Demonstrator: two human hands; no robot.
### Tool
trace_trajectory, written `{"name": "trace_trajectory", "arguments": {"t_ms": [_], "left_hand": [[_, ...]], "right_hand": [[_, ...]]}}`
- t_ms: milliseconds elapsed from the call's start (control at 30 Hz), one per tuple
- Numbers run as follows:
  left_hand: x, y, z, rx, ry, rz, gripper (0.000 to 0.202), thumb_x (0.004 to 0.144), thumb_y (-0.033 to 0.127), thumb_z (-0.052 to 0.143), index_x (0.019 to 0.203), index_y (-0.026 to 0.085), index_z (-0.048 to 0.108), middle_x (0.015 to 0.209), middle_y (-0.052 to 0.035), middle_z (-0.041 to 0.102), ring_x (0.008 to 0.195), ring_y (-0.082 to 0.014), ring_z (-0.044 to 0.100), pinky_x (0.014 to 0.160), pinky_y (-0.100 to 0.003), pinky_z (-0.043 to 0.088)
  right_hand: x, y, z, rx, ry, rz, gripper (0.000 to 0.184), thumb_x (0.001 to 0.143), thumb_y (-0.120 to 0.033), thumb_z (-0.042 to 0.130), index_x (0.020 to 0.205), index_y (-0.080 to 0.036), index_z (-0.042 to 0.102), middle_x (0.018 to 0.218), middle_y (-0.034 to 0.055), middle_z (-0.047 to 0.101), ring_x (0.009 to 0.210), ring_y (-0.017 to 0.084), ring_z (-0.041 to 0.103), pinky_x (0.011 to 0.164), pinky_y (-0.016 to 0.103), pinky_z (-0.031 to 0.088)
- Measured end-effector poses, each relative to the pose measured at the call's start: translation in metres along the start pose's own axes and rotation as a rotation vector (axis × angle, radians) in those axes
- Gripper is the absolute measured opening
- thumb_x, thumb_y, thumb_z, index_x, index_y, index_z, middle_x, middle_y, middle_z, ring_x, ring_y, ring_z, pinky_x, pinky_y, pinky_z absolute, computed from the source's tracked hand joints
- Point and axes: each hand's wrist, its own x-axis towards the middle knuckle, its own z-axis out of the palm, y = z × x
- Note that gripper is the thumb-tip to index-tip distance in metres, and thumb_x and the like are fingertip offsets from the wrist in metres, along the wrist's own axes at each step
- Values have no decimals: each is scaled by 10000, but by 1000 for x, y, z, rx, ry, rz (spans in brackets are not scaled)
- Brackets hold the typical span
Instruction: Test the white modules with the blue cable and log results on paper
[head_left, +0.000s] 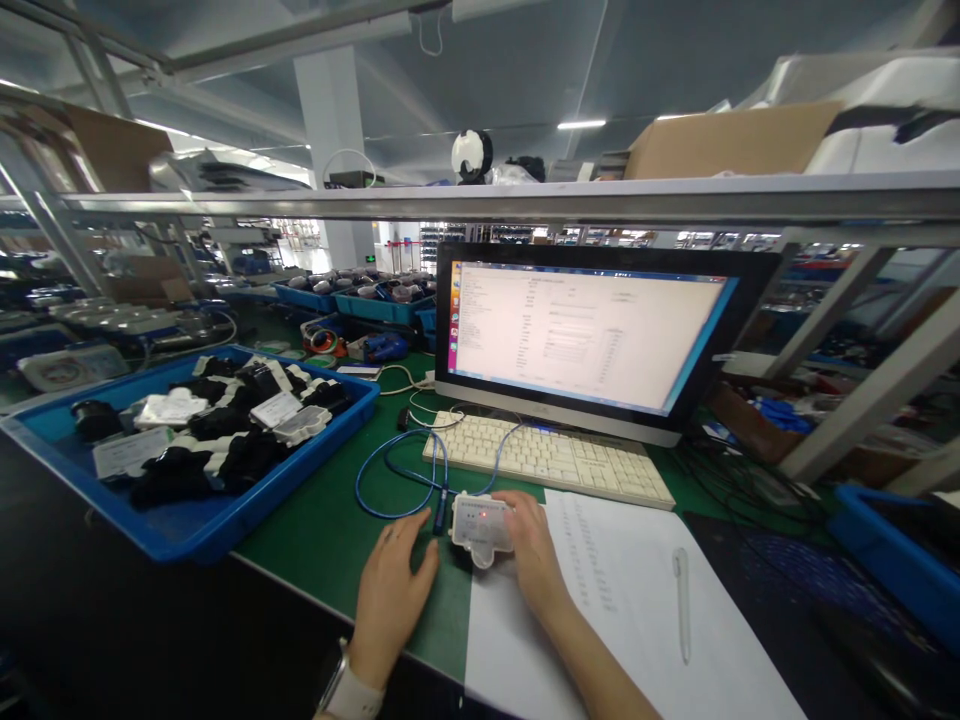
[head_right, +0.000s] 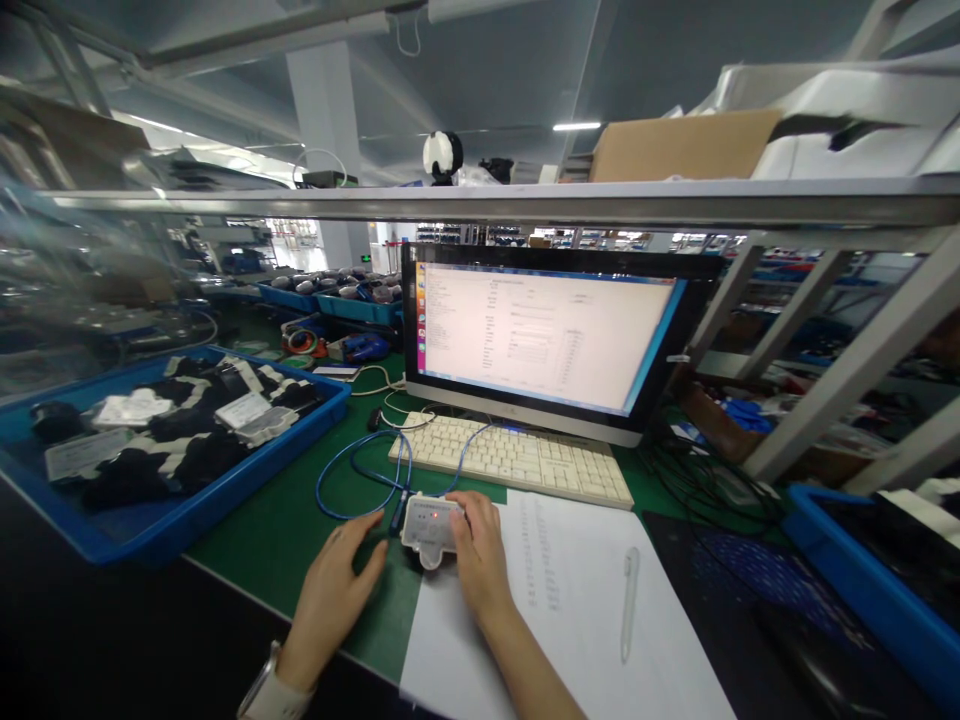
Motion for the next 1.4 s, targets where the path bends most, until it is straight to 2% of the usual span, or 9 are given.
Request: {"name": "trace_trajectory", "arguments": {"t_ms": [167,300,400,500,600,767,967,1233,1400], "left_hand": [[49,7,-2,21,-264,-226,266,760,251,556,991,141,627,874,-87,653,845,-239,616,758,-353,467],[78,4,3,-43,-382,-253,153,623,184,648,769,144,666,657,-48,637,673,-230,624,637,-311,449],[90,-3,-1,-142,-422,-260,135,578,123,633,707,145,663,624,-40,645,654,-219,630,639,-309,471],[94,-4,-12,-304,-409,-234,233,664,188,600,883,131,655,805,-67,696,787,-209,654,724,-315,516],[90,4,-21,-478,-369,-185,348,746,294,569,1050,125,591,1012,-83,679,942,-199,639,850,-339,516],[77,22,-21,-779,-298,-95,365,748,351,620,1041,137,577,1032,-88,669,975,-220,630,919,-394,495],[65,28,-8,-673,-255,6,300,788,340,579,1017,149,598,1015,-83,669,976,-220,629,906,-378,502],[54,25,0,-683,-177,7,288,797,314,582,1034,150,599,1007,-84,681,949,-213,643,872,-355,522],[51,21,6,-637,-97,45,269,800,313,590,1020,160,617,987,-74,690,932,-211,652,856,-342,532]], "right_hand": [[0,0,0,0,4,-1,382,933,-427,288,1022,-242,610,1049,54,584,1019,220,501,897,378,394],[0,0,-1,6,-5,-5,386,939,-426,282,1039,-246,609,1059,50,582,1038,212,499,907,367,388],[0,1,0,6,6,-15,390,940,-428,282,1034,-245,614,1044,50,585,1023,209,505,898,365,396],[0,2,1,-3,31,-23,387,939,-423,291,1026,-247,625,1025,48,594,1003,207,515,886,363,408],[1,3,1,-8,41,-20,387,938,-425,297,1018,-245,631,1024,48,595,998,208,516,888,365,410],[1,2,1,-2,36,-23,395,939,-440,293,1022,-246,627,1019,48,591,1013,210,513,902,367,399],[1,2,1,15,46,-29,390,937,-451,304,1026,-244,623,1024,47,588,1011,207,513,900,356,397],[0,4,0,6,42,-35,361,935,-435,322,1026,-251,619,1022,42,587,1016,207,510,894,352,393],[1,7,3,16,32,-24,410,928,-488,311,1032,-242,622,1030,54,589,1025,218,508,916,377,388]]}}
